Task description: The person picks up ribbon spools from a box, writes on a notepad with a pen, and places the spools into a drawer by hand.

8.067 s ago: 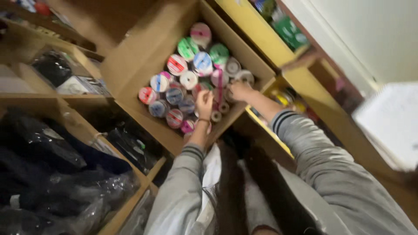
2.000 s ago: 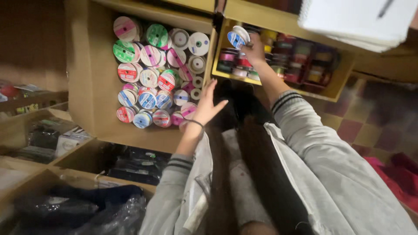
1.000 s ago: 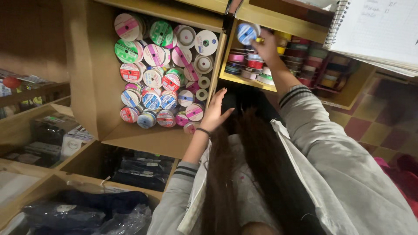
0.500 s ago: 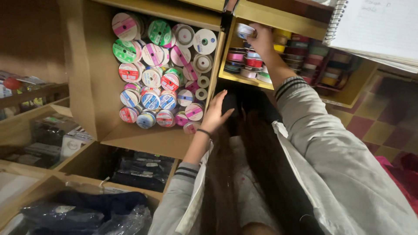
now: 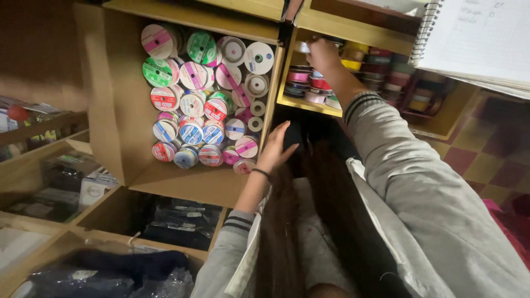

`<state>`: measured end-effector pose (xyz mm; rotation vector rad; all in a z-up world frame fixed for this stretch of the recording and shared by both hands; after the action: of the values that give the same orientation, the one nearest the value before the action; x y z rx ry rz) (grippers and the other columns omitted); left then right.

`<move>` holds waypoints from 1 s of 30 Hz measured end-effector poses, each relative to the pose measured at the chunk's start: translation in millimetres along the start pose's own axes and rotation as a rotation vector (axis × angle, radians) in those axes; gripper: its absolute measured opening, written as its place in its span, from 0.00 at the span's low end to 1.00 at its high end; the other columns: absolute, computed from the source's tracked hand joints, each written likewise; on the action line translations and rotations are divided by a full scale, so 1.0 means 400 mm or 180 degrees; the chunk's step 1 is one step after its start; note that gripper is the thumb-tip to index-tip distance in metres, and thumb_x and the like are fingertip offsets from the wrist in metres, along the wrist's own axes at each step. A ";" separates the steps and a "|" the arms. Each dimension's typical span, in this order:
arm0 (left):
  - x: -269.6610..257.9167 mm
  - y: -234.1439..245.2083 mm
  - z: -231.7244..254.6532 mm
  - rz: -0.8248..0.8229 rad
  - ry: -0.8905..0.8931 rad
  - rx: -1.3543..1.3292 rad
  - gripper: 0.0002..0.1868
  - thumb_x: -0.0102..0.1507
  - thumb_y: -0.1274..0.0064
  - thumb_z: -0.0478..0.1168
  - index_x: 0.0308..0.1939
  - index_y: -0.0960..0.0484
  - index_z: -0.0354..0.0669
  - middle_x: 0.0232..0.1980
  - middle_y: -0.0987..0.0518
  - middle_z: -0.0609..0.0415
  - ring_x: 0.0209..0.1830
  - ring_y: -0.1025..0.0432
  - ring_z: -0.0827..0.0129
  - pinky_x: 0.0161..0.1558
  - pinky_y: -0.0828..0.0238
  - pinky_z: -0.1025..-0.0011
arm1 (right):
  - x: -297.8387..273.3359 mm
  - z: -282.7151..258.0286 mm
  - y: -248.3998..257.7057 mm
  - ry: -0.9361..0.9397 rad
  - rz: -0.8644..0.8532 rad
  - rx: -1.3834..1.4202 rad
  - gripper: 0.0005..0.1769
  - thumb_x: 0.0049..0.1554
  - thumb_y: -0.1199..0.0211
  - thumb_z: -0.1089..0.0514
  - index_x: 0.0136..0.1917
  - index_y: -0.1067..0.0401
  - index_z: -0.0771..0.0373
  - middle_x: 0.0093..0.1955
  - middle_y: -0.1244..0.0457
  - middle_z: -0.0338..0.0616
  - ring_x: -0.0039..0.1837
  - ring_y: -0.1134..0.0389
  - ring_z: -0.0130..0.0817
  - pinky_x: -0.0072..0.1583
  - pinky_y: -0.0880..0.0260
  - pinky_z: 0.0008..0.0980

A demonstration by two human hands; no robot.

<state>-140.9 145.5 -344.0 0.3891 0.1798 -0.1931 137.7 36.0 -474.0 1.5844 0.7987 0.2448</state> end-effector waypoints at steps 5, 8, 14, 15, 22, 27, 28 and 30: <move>-0.006 -0.016 -0.031 -0.0036 0.0016 0.0134 0.35 0.62 0.46 0.44 0.68 0.44 0.35 0.68 0.38 0.35 0.70 0.43 0.45 0.71 0.48 0.57 | 0.036 0.010 -0.057 -0.0135 -0.0471 -0.0177 0.11 0.53 0.42 0.62 0.49 0.24 0.64 0.36 0.34 0.51 0.37 0.31 0.49 0.34 0.29 0.44; -0.003 0.000 -0.006 0.0006 0.0056 0.0106 0.34 0.63 0.47 0.45 0.68 0.42 0.36 0.68 0.37 0.36 0.70 0.42 0.46 0.71 0.48 0.58 | 0.040 0.012 -0.057 0.0027 -0.0137 -0.0260 0.09 0.51 0.41 0.64 0.45 0.23 0.63 0.39 0.33 0.49 0.38 0.31 0.47 0.35 0.28 0.43; 0.014 -0.012 -0.031 0.0021 0.0095 -0.0054 0.35 0.62 0.46 0.44 0.69 0.43 0.39 0.69 0.37 0.36 0.70 0.42 0.46 0.71 0.46 0.56 | -0.055 -0.010 0.089 -0.0101 0.0407 0.1013 0.26 0.53 0.39 0.74 0.65 0.33 0.68 0.58 0.34 0.56 0.44 0.28 0.39 0.51 0.26 0.40; 0.015 -0.004 -0.015 0.0016 0.0087 -0.0060 0.35 0.62 0.46 0.44 0.69 0.43 0.39 0.69 0.37 0.36 0.70 0.42 0.46 0.71 0.46 0.56 | -0.084 -0.020 0.102 -0.0109 0.0408 0.1006 0.26 0.53 0.39 0.74 0.65 0.33 0.68 0.58 0.34 0.56 0.44 0.28 0.39 0.51 0.26 0.40; 0.027 -0.041 -0.058 -0.0060 0.0086 -0.0029 0.38 0.61 0.44 0.46 0.70 0.43 0.41 0.68 0.37 0.39 0.69 0.42 0.46 0.69 0.44 0.55 | -0.169 -0.064 0.049 0.0529 0.0916 0.0982 0.13 0.56 0.38 0.61 0.54 0.26 0.63 0.51 0.35 0.51 0.54 0.34 0.51 0.55 0.32 0.47; 0.029 -0.032 -0.041 -0.0011 0.0115 -0.0038 0.40 0.60 0.41 0.47 0.71 0.43 0.43 0.67 0.37 0.38 0.68 0.41 0.40 0.67 0.41 0.50 | -0.173 -0.065 0.022 0.0602 0.1091 0.0758 0.10 0.51 0.33 0.59 0.48 0.25 0.60 0.44 0.35 0.45 0.49 0.32 0.47 0.50 0.29 0.43; 0.026 -0.025 -0.031 -0.0024 0.0098 -0.0029 0.37 0.61 0.44 0.46 0.70 0.43 0.41 0.68 0.37 0.38 0.69 0.42 0.43 0.69 0.44 0.53 | -0.185 -0.063 0.047 0.0658 0.1237 0.0613 0.11 0.53 0.35 0.60 0.51 0.24 0.60 0.51 0.34 0.43 0.52 0.35 0.45 0.49 0.32 0.44; 0.022 -0.015 -0.018 -0.0027 0.0078 -0.0028 0.34 0.63 0.48 0.45 0.69 0.43 0.40 0.70 0.38 0.37 0.70 0.42 0.47 0.70 0.47 0.56 | -0.208 -0.047 0.071 0.0723 0.1380 0.0460 0.13 0.56 0.37 0.61 0.55 0.23 0.61 0.58 0.33 0.41 0.54 0.38 0.43 0.48 0.35 0.45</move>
<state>-134.5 141.6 -354.4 0.3822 0.2065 -0.1960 75.5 0.5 -419.7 1.8806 0.6467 0.7032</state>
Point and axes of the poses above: each hand's wrist, its own x-axis towards the middle knuckle, its own y-axis out of the back of the hand, z = x × y, the point moved 6 cm from there along x, towards the middle knuckle
